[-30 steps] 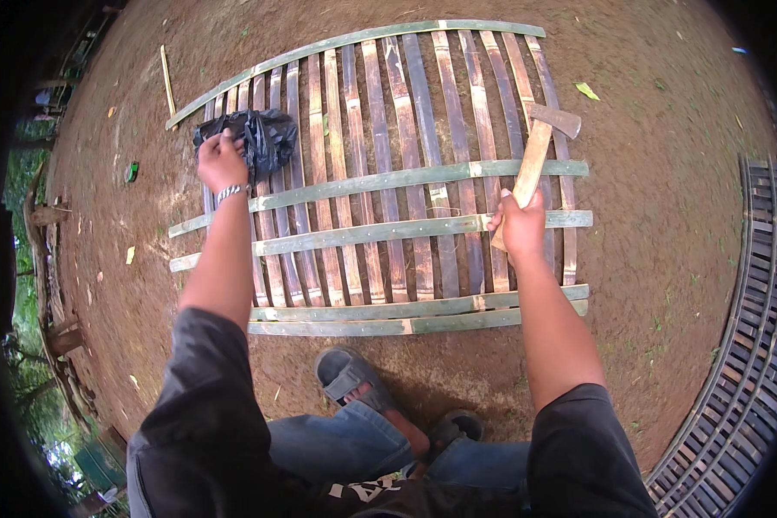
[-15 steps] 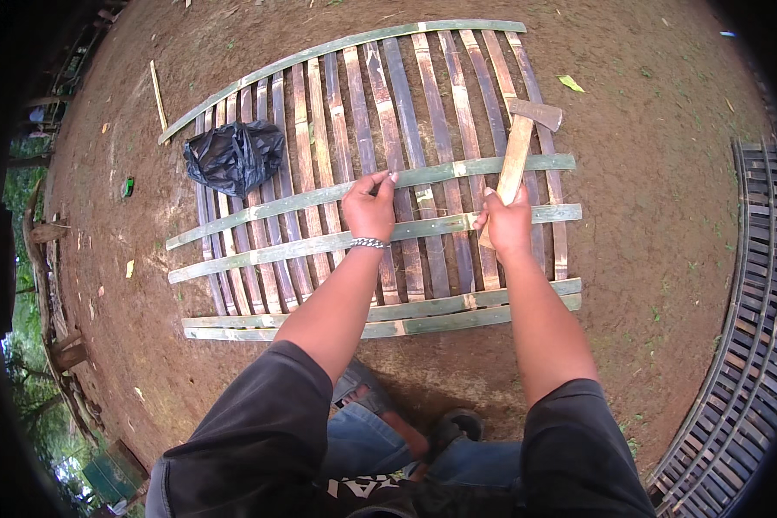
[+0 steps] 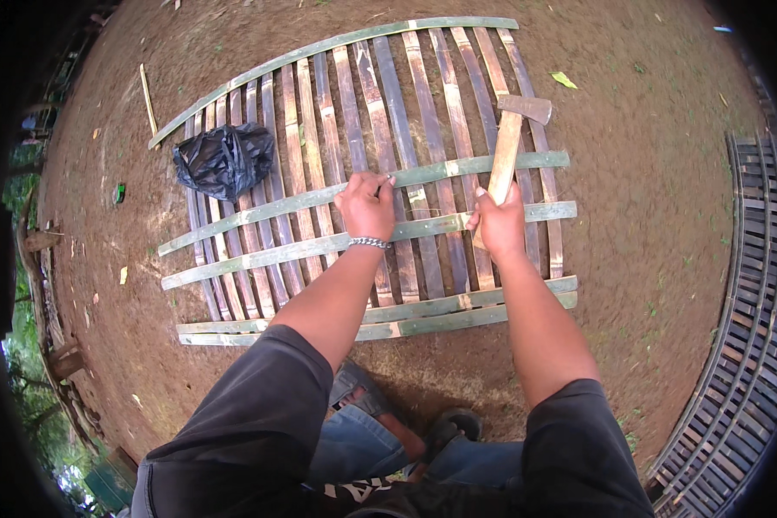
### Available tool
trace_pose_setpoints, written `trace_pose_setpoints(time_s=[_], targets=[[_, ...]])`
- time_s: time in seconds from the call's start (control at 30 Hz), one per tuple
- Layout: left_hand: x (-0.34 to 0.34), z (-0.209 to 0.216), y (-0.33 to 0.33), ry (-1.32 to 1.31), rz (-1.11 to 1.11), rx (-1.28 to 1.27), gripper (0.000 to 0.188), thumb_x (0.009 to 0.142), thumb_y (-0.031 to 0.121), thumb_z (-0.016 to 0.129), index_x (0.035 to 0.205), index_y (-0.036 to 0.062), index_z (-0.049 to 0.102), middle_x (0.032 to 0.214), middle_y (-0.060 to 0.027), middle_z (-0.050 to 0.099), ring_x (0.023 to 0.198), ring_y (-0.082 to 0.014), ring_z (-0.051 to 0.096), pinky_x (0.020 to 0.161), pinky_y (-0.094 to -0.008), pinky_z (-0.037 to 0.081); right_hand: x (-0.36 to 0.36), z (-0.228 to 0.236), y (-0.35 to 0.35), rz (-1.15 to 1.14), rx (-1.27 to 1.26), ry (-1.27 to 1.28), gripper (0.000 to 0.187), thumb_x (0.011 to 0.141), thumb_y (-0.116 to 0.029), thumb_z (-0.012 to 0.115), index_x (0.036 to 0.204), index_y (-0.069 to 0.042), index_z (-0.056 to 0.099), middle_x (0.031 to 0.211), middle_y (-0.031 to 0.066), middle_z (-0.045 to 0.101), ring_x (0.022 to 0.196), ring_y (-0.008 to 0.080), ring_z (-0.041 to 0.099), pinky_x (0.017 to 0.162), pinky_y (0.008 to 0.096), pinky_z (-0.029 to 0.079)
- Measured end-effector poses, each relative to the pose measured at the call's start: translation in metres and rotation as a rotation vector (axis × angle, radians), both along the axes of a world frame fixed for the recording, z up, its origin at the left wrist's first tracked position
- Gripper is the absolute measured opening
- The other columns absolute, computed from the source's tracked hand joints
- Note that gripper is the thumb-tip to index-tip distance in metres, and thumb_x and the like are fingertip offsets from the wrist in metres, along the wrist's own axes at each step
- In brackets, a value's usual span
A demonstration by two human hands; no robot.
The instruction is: The person uses a hammer to drive nails into a wooden lattice structure lying on the ground. They repeatedly pick up nails from a black plastic bag and secure the cross slats to the main frame.
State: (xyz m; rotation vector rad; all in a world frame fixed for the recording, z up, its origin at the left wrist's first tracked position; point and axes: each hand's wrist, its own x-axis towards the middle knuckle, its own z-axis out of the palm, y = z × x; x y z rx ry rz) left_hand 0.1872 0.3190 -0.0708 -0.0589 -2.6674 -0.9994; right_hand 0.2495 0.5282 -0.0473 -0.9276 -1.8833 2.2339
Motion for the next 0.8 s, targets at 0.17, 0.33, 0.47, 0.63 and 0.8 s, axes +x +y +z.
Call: trace_pose_setpoints(time_s=[0.17,0.33,0.47,0.63,0.8], targets=[[-0.001,0.0,-0.003,-0.002,-0.033,0.019,0.007,0.087,0.017,0.077,0.083,0.0119,0.075,0.093,-0.0022,0.069,0.089,-0.0234,0.065,0.089,-0.0396,0.036,0.035,0.015,-0.006,0.318,0.411,-0.15,0.034,0.103,-0.014,0.054,0.133,-0.001,0.045,0.096,0.0235,0.066,0.067,0.0328,0.068,0.063,0.0444,0.056],[-0.001,0.004,-0.005,-0.03,-0.039,-0.005,0.007,0.087,0.016,0.076,0.082,0.0118,0.074,0.092,-0.0029,0.067,0.09,-0.0236,0.065,0.088,-0.0404,0.035,0.062,0.059,-0.02,0.693,0.79,-0.139,0.05,0.103,-0.019,0.054,0.149,-0.004,0.04,0.121,0.0318,0.064,0.104,0.0501,0.065,0.087,0.0545,0.054],[-0.002,0.002,-0.004,-0.049,-0.041,-0.006,0.006,0.087,0.016,0.076,0.083,0.0125,0.074,0.092,-0.0024,0.067,0.09,-0.0237,0.065,0.088,-0.0404,0.034,0.06,0.062,-0.029,0.721,0.842,-0.069,0.049,0.102,-0.018,0.055,0.148,-0.005,0.042,0.125,0.0305,0.063,0.111,0.0498,0.062,0.094,0.0544,0.052],[-0.001,0.001,-0.005,-0.054,-0.048,-0.008,0.005,0.086,0.016,0.076,0.083,0.0125,0.074,0.092,-0.0024,0.067,0.089,-0.0239,0.064,0.088,-0.0405,0.034,0.054,0.058,-0.026,0.796,0.898,-0.151,0.051,0.101,-0.016,0.056,0.148,-0.007,0.042,0.125,0.0301,0.063,0.108,0.0498,0.063,0.091,0.0556,0.053],[-0.003,0.002,-0.005,-0.066,-0.046,0.02,0.006,0.086,0.016,0.076,0.082,0.0123,0.074,0.091,-0.0028,0.066,0.089,-0.0245,0.064,0.087,-0.0409,0.034,0.051,0.066,-0.026,0.773,0.909,-0.079,0.049,0.101,-0.016,0.056,0.148,-0.008,0.042,0.124,0.029,0.064,0.106,0.0497,0.064,0.089,0.0547,0.054]])
